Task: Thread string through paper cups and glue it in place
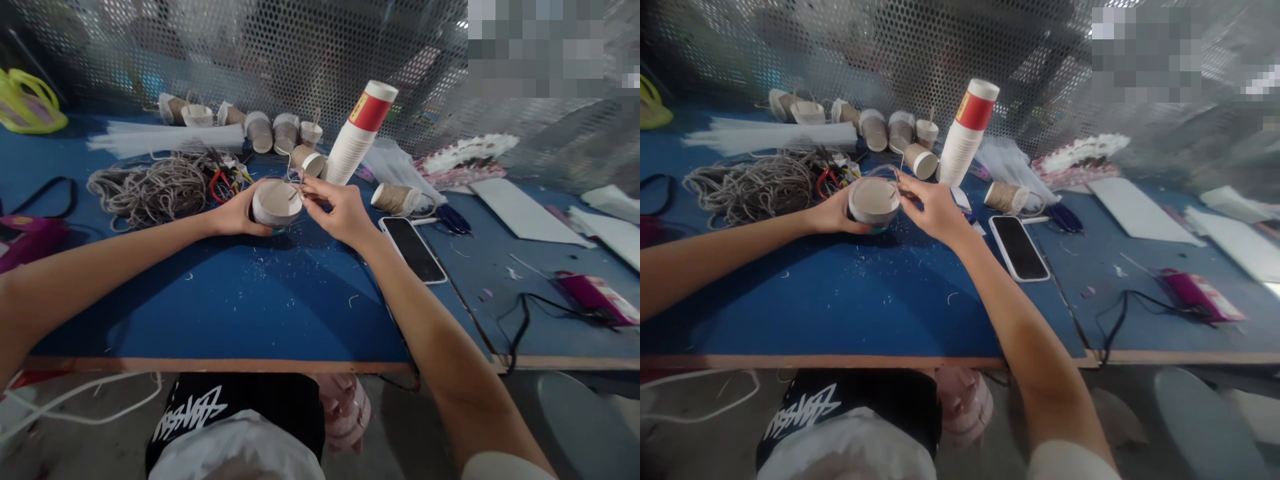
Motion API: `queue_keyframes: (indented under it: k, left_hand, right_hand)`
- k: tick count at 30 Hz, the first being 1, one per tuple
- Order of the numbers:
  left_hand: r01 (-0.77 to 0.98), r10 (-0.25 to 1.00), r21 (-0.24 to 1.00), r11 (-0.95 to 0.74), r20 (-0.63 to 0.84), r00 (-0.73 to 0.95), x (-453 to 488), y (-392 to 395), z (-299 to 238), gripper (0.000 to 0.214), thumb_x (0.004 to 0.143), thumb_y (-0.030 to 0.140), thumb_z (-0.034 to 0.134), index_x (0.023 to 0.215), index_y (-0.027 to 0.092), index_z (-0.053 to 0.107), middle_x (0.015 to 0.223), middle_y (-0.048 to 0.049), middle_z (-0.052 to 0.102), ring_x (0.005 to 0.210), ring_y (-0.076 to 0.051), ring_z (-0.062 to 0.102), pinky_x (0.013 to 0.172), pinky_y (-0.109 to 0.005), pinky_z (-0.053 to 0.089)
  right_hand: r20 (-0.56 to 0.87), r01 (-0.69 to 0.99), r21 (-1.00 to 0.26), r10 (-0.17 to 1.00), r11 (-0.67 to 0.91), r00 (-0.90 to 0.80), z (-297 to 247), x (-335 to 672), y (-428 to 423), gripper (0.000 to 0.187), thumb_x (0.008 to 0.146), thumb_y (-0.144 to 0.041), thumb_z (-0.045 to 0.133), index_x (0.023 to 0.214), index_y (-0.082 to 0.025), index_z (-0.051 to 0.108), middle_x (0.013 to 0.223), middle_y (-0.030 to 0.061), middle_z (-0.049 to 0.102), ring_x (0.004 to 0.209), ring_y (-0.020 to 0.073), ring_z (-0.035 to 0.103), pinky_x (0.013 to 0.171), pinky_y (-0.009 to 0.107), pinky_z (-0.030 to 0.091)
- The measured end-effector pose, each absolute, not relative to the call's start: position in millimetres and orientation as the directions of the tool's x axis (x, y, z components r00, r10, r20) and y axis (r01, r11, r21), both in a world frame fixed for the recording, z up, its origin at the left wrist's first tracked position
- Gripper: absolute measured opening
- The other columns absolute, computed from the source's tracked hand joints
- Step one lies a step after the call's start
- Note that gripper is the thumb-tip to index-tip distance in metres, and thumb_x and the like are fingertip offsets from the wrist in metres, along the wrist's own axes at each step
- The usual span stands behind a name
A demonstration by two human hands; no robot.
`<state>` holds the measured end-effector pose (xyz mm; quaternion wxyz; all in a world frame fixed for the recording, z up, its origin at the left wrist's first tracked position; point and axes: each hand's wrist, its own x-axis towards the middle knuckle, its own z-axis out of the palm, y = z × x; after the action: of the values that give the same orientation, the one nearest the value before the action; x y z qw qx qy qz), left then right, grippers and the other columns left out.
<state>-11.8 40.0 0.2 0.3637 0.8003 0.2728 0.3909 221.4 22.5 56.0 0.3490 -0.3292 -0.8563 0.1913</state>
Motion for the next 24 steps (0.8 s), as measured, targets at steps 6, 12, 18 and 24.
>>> queue_keyframes:
  k: [6,12,18,24]
  left_hand:
    - [-0.079,0.717,0.957,-0.279,0.263,0.646,-21,48,3,0.070,0.070,0.047,0.069,0.131,0.018,0.051,0.123,-0.0155,0.067,0.111,-0.033,0.066,0.095,-0.049,0.054]
    - [-0.208,0.654,0.974,-0.090,0.215,0.725,-27,53,9,0.067,0.064,0.034,0.061,0.129,0.018,0.056,0.125,-0.0116,0.067,0.110,-0.031,0.067,0.097,-0.047,0.053]
    - [-0.247,0.726,0.968,0.032,0.147,0.671,-30,54,4,0.072,0.057,0.032,0.058,0.127,0.014,0.055,0.120,-0.0105,0.069,0.111,-0.033,0.064,0.097,-0.052,0.052]
    - [-0.247,0.899,0.968,-0.046,0.148,0.411,-18,50,4,0.070,0.052,0.025,0.068,0.120,0.012,0.055,0.111,-0.0131,0.069,0.118,-0.038,0.058,0.105,-0.057,0.044]
  right_hand:
    - [0.348,0.233,-0.844,0.823,0.484,-0.449,51,215,26,0.063,0.087,-0.043,0.052,0.144,-0.021,0.044,0.136,0.0086,0.061,0.112,0.0191,0.065,0.095,0.037,0.055]
    - [0.430,0.152,-0.862,0.857,0.483,-0.286,53,210,25,0.035,0.085,-0.034,0.047,0.113,-0.018,0.062,0.123,0.0090,0.067,0.108,0.0192,0.067,0.090,0.035,0.056]
    - [0.473,-0.041,-0.881,0.876,0.472,-0.096,51,212,32,0.010,0.075,-0.028,0.043,0.068,-0.023,0.047,0.091,0.0046,0.068,0.094,0.0171,0.067,0.079,0.033,0.057]
    - [0.413,-0.160,-0.903,0.908,0.398,-0.070,50,212,35,0.008,0.069,-0.023,0.047,0.061,-0.021,0.043,0.081,0.0030,0.060,0.088,0.0165,0.064,0.079,0.033,0.055]
